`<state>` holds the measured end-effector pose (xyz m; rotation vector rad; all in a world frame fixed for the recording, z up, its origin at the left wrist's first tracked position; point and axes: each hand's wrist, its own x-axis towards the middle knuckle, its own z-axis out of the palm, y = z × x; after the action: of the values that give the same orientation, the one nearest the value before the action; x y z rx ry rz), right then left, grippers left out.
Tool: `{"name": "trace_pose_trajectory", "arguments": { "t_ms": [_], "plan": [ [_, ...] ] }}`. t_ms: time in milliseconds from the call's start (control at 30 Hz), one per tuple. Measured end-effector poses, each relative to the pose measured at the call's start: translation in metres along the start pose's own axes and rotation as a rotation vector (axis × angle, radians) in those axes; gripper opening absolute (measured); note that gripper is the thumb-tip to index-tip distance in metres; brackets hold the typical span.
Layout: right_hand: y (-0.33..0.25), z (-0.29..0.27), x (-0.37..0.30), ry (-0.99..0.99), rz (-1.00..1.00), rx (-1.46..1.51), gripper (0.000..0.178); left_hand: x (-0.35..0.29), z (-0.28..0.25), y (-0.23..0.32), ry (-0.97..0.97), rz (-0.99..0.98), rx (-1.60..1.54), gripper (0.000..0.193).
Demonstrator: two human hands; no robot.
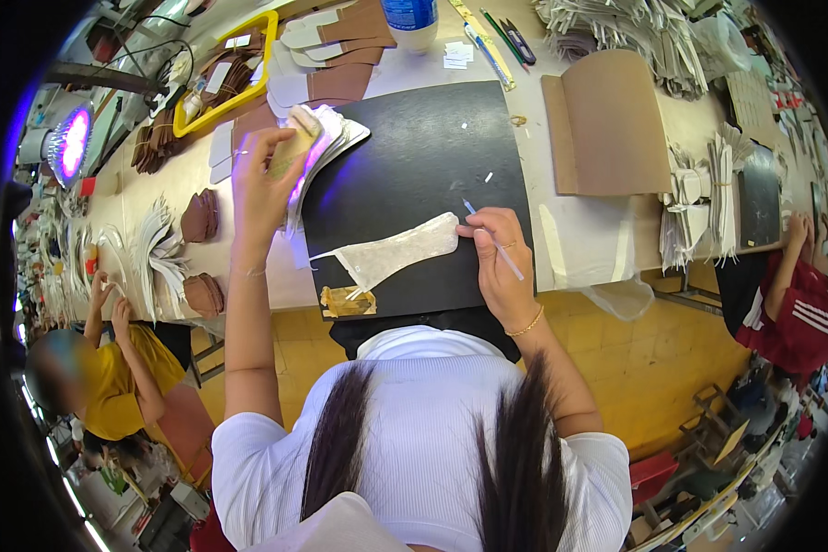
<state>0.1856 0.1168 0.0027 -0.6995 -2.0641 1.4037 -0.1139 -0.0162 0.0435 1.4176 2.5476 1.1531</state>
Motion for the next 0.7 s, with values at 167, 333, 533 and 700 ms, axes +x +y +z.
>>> {"name": "trace_pose_trajectory", "arguments": {
  "t_ms": [167, 333, 533, 700],
  "plan": [
    [0.008, -0.003, 0.000, 0.040, -0.045, -0.004, 0.029, 0.007, 0.025, -0.022, 0.118, 0.106, 0.125, 0.037],
    [0.009, 0.000, -0.001, 0.103, 0.004, 0.085, 0.020, -0.025, 0.016, 0.029, 0.013, -0.021, 0.013, 0.026],
    [0.009, 0.001, -0.005, 0.027, 0.047, 0.077, 0.027, -0.089, 0.063, 0.066, -0.242, 0.223, -0.150, 0.022],
    [0.010, 0.002, -0.007, 0.028, 0.076, 0.119, 0.031, -0.100, 0.082, 0.069, -0.222, 0.308, -0.089, 0.023]
  ]
}}
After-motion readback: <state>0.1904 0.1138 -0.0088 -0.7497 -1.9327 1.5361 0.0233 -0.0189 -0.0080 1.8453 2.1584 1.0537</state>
